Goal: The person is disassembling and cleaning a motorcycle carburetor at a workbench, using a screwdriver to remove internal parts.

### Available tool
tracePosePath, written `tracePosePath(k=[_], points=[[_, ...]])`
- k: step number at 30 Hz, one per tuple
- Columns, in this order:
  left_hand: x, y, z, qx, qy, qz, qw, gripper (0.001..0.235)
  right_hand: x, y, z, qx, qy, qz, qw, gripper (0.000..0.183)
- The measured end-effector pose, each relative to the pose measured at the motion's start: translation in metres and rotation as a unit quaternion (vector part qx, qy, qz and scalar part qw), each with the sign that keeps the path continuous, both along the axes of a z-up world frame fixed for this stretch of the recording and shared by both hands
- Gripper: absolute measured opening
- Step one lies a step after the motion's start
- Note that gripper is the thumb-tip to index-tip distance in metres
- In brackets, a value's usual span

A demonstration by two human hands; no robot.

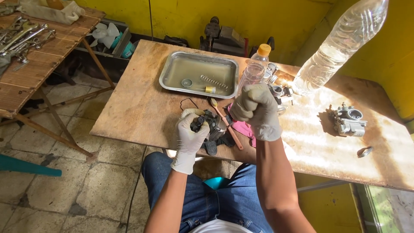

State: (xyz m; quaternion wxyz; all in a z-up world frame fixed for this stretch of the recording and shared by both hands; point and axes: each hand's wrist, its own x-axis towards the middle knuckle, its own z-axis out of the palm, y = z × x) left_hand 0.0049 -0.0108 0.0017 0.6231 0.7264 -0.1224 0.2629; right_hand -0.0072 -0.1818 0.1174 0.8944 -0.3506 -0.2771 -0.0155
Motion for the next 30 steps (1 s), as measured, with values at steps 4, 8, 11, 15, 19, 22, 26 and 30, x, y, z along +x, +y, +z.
tracePosePath(k=[4, 8, 11, 15, 19, 22, 26, 30], points=[[0.001, 0.0, -0.006, -0.014, 0.019, 0.008, 1.0, 0.007, -0.002, 0.002, 0.015, -0.077, 0.051, -0.103, 0.99, 0.039], [0.001, 0.003, -0.009, -0.027, 0.009, 0.023, 0.999, 0.004, -0.006, 0.005, 0.01, -0.08, 0.117, -0.233, 0.962, 0.033], [-0.003, 0.003, -0.004, -0.024, 0.029, 0.032, 0.999, 0.004, -0.017, 0.022, 0.016, -0.073, 0.173, -0.265, 0.946, 0.037], [0.002, 0.003, 0.001, -0.03, 0.052, 0.038, 0.997, 0.004, -0.012, 0.025, 0.01, -0.123, 0.151, -0.314, 0.929, 0.039], [0.005, 0.007, 0.002, -0.04, 0.054, 0.012, 0.998, 0.005, -0.006, 0.017, 0.016, -0.101, 0.178, -0.307, 0.93, 0.043], [0.006, 0.01, 0.0, -0.037, 0.059, -0.002, 0.998, 0.006, 0.002, 0.017, 0.021, -0.062, 0.181, -0.331, 0.924, 0.045], [0.005, 0.008, 0.004, -0.033, 0.053, -0.019, 0.998, 0.008, 0.024, 0.007, 0.023, -0.065, 0.186, -0.214, 0.957, 0.04], [0.004, 0.009, 0.009, -0.029, 0.053, -0.033, 0.998, 0.01, 0.045, -0.016, -0.003, -0.088, 0.142, -0.078, 0.983, 0.03]])
